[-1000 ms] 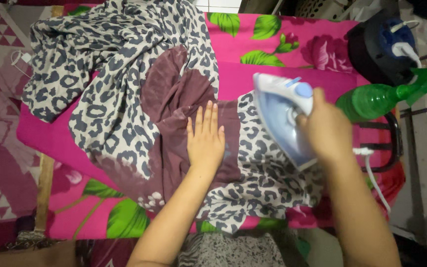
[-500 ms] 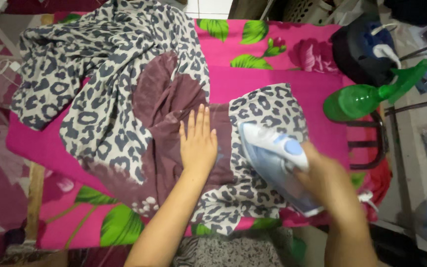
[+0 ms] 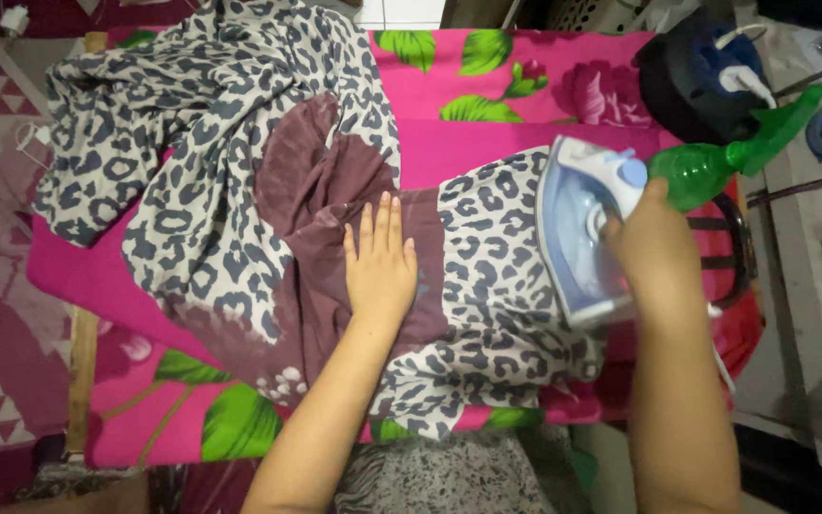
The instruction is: The person irons a leopard-print and maroon patterned garment on a pink ironing board. They repeatedly smooth the fabric, reposition sections, and use a steam iron to press different areas of the garment.
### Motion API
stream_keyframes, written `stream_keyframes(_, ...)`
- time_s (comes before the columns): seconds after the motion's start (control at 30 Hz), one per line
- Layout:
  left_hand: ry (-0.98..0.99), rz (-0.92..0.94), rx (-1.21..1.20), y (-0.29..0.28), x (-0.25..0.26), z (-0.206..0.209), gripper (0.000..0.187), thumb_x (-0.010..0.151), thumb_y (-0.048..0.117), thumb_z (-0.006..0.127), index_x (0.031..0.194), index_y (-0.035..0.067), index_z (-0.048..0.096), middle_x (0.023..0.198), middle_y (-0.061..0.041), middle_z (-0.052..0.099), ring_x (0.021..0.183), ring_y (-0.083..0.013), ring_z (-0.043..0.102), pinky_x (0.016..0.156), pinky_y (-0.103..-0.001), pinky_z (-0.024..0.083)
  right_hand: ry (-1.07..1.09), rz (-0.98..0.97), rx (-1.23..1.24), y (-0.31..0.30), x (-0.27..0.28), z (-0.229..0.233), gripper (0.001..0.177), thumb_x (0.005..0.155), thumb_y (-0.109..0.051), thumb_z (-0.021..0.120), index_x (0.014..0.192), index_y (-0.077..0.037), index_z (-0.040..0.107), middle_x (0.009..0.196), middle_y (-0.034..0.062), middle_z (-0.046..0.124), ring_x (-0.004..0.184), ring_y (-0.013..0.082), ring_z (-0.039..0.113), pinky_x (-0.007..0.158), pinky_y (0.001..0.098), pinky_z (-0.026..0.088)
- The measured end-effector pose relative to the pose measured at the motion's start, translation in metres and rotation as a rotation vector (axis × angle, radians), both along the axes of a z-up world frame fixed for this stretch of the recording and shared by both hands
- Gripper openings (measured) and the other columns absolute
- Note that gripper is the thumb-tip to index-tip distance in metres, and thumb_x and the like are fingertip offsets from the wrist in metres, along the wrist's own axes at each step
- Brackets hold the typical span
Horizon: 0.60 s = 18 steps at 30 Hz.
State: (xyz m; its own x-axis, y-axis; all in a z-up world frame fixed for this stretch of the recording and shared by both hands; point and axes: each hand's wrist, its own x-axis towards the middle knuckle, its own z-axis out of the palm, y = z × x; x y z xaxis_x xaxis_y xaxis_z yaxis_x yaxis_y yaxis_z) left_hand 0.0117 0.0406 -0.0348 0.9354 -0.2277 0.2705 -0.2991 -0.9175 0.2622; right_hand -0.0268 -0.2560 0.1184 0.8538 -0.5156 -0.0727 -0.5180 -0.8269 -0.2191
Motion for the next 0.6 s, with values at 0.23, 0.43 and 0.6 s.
stream_keyframes(0.23,-0.029,-0.014,0.005,0.000,0.000,0.001,0.065,0.099,0.034,0.052,0.158,0.009,0.039,0.166,-0.006,0.035,0.151,-0.0267,0.033,0.123,-0.052,0.024,0.268,-0.170,0.086,-0.016,-0.093,0.016,0.058,0.091,-0.034,0.069,0.138,-0.008,0.047,0.096,0.0329,0.072,0.087,0.0506,0.073,0.082,0.0570,0.055)
stream_keyframes(0.43,-0.085,-0.123,-0.050,-0.002,0.014,0.008,0.064,0.096,0.030,0.059,0.155,0.009,0.043,0.161,-0.010,0.042,0.151,-0.0296,0.033,0.123,-0.055,0.021,0.111,-0.112,-0.020,-0.111,-0.165,0.012,0.058,0.079,-0.037,0.079,0.127,-0.008,0.064,0.106,0.0278,0.073,0.098,0.0480,0.071,0.087,0.0543,0.054)
stream_keyframes(0.6,0.063,-0.304,-0.139,-0.020,0.059,0.034,0.049,0.089,0.030,0.069,0.131,0.007,0.057,0.128,-0.014,0.062,0.131,-0.0346,0.052,0.117,-0.058,0.029,-0.042,-0.168,0.012,-0.185,-0.161,-0.011,0.070,0.074,-0.035,0.082,0.135,-0.007,0.062,0.113,0.0296,0.071,0.104,0.0479,0.069,0.090,0.0535,0.052)
